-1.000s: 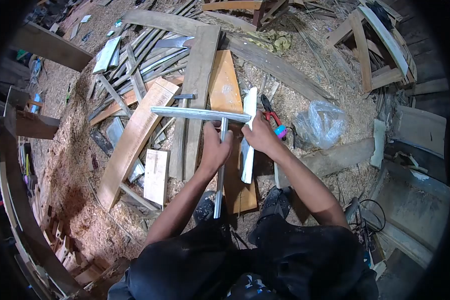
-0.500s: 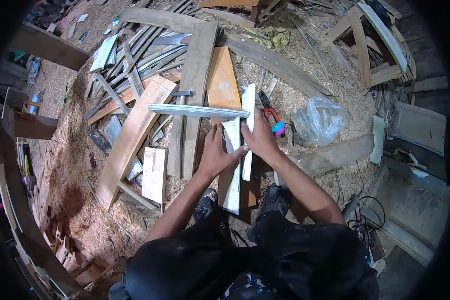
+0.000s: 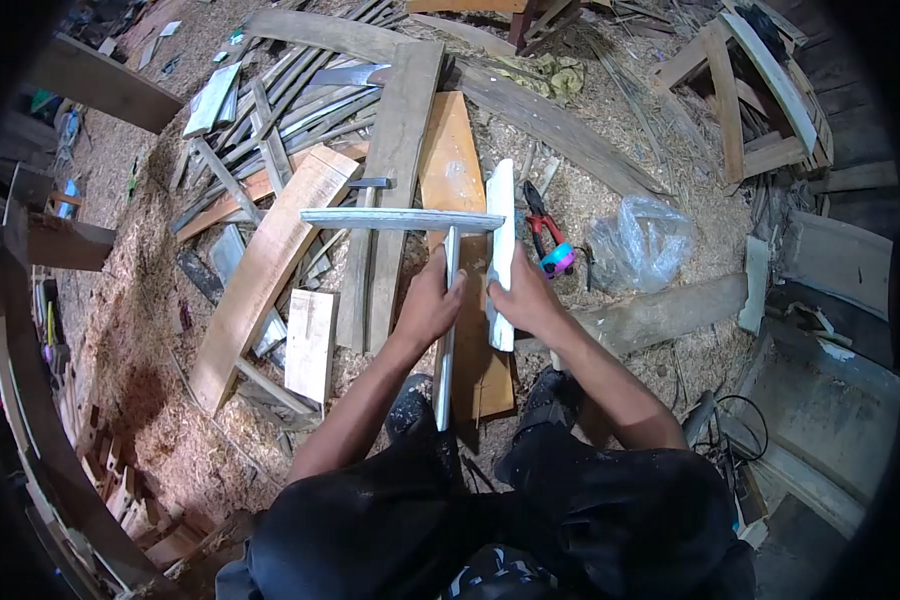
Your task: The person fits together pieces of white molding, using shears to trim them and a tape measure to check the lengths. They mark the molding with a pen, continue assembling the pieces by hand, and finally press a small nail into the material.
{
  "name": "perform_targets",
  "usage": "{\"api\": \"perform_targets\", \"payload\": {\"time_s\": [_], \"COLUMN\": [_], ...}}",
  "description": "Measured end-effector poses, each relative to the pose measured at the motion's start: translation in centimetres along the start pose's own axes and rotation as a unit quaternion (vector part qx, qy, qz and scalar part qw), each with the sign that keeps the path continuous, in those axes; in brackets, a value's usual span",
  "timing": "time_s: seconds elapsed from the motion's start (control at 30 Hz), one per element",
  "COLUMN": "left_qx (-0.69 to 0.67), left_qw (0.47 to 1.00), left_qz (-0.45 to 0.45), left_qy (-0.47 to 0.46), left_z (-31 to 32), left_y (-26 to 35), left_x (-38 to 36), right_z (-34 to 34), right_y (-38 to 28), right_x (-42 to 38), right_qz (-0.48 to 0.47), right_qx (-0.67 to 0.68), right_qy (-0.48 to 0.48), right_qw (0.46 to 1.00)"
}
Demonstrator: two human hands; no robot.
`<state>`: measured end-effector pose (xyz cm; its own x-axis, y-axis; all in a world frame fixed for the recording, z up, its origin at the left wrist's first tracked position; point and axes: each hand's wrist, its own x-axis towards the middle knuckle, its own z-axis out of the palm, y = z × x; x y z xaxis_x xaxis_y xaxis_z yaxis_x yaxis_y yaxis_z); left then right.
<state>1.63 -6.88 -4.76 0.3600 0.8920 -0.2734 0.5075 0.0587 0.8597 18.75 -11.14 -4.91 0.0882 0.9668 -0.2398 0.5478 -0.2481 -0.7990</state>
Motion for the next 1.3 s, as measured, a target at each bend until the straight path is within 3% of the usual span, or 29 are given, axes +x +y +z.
{"api": "perform_targets", "payload": {"time_s": [0.13, 0.3, 0.4, 0.43, 0.47, 0.67, 0.8, 0.83, 0.9, 0.97, 1.07, 1.2, 1.23, 1.3], "left_qx": [0.058, 0.094, 0.09, 0.087, 0.086, 0.074, 0.032, 0.017, -0.02, -0.063, -0.104, -0.118, -0.017, 0.159], "left_qw": [0.997, 0.995, 0.996, 0.996, 0.996, 0.996, 0.999, 1.0, 1.0, 0.997, 0.991, 0.989, 0.999, 0.976], "left_qz": [-0.047, -0.012, -0.017, -0.018, -0.012, 0.013, -0.011, -0.009, 0.009, 0.044, -0.07, -0.065, -0.039, 0.113], "left_qy": [-0.031, -0.003, 0.003, 0.01, 0.011, 0.037, 0.021, 0.019, 0.012, 0.003, -0.048, -0.058, -0.017, 0.098], "left_z": [-1.1, -2.0, -2.4, -2.4, -2.5, -1.8, -1.8, -1.8, -1.7, -1.9, -2.6, -3.8, -5.8, -8.3], "left_y": [0.3, 0.4, 0.3, 0.2, 0.1, 0.2, 0.3, 0.3, -0.6, -2.0, -1.3, -2.3, 1.0, 2.8], "left_x": [0.1, -0.5, -0.5, -0.4, -0.2, 0.9, 1.2, 1.1, 0.9, 1.3, 1.6, 1.8, 1.1, 1.3], "right_z": [-0.6, 0.8, 0.9, 0.7, -0.2, -0.8, -0.1, -0.3, -0.8, 0.1, 1.4, 2.4, 2.4, 2.7], "right_y": [0.3, -1.4, -2.6, -2.7, -3.6, -2.7, -2.3, -2.8, -4.9, -5.7, -5.4, -6.4, -6.7, -6.5], "right_x": [1.0, 2.7, 4.0, 3.8, 3.7, 3.3, 1.3, 1.2, -0.6, -2.6, -3.5, -3.2, -3.1, -3.5], "right_qz": [-0.01, -0.061, -0.003, -0.025, 0.026, -0.041, -0.086, -0.209, -0.141, -0.097, -0.056, -0.018, 0.002, 0.017], "right_qx": [-0.008, -0.077, -0.109, -0.1, -0.107, -0.042, -0.138, -0.199, -0.094, -0.022, -0.047, -0.098, -0.106, -0.111], "right_qy": [-0.033, -0.034, -0.061, -0.051, -0.084, -0.04, 0.072, 0.165, 0.042, -0.061, -0.232, -0.223, -0.225, -0.212], "right_qw": [0.999, 0.995, 0.992, 0.993, 0.99, 0.997, 0.984, 0.943, 0.985, 0.993, 0.97, 0.97, 0.969, 0.971]}}
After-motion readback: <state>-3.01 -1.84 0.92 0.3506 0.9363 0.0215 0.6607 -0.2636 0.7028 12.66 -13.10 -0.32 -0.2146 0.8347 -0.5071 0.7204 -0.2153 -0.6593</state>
